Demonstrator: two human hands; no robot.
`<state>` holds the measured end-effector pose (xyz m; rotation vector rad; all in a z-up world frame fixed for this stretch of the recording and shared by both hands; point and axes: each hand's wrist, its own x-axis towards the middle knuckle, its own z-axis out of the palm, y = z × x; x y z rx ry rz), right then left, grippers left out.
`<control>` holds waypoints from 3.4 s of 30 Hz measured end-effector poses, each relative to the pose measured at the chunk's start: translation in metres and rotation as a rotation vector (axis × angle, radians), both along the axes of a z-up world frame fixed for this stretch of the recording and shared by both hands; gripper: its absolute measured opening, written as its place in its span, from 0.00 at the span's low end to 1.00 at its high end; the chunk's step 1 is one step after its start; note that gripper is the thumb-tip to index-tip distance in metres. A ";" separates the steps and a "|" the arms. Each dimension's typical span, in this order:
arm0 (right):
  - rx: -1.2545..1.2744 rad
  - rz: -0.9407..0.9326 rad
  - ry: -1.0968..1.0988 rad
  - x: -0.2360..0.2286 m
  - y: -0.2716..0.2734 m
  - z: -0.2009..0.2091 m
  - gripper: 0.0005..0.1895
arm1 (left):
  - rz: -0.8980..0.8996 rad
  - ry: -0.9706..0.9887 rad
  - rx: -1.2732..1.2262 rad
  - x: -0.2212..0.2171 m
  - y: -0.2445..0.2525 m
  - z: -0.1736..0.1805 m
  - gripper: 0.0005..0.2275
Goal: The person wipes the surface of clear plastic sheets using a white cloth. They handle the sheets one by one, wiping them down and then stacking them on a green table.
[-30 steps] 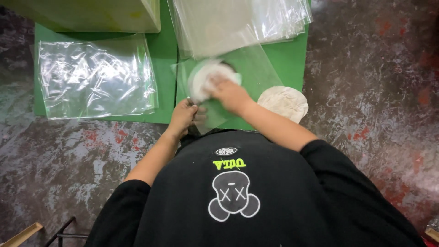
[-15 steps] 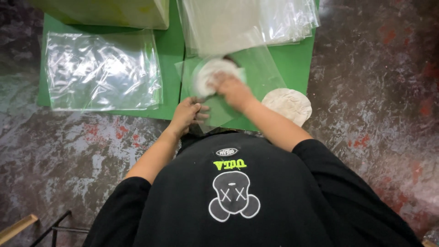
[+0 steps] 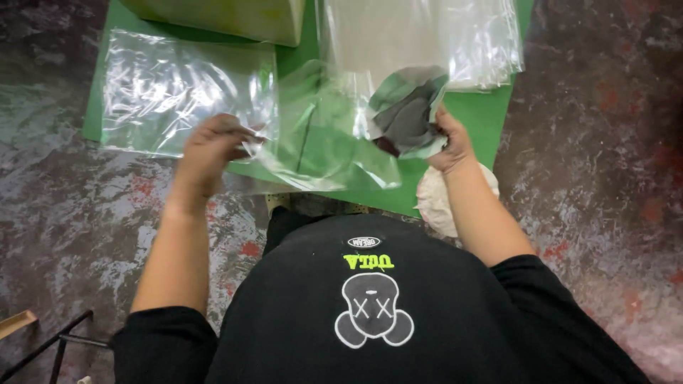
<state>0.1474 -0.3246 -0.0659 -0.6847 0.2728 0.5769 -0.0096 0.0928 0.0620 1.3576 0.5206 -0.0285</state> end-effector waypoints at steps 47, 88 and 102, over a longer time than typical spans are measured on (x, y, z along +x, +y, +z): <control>-0.189 -0.732 -0.073 -0.074 0.100 0.068 0.09 | -0.949 -0.610 1.494 0.167 -0.057 -0.129 0.29; -2.006 -0.104 -1.670 0.026 -0.031 -0.100 0.17 | -1.154 -0.546 1.450 0.004 -0.114 -0.193 0.25; -1.713 0.428 -1.464 0.050 0.085 -0.061 0.21 | -1.092 -0.890 1.335 0.016 -0.113 -0.223 0.16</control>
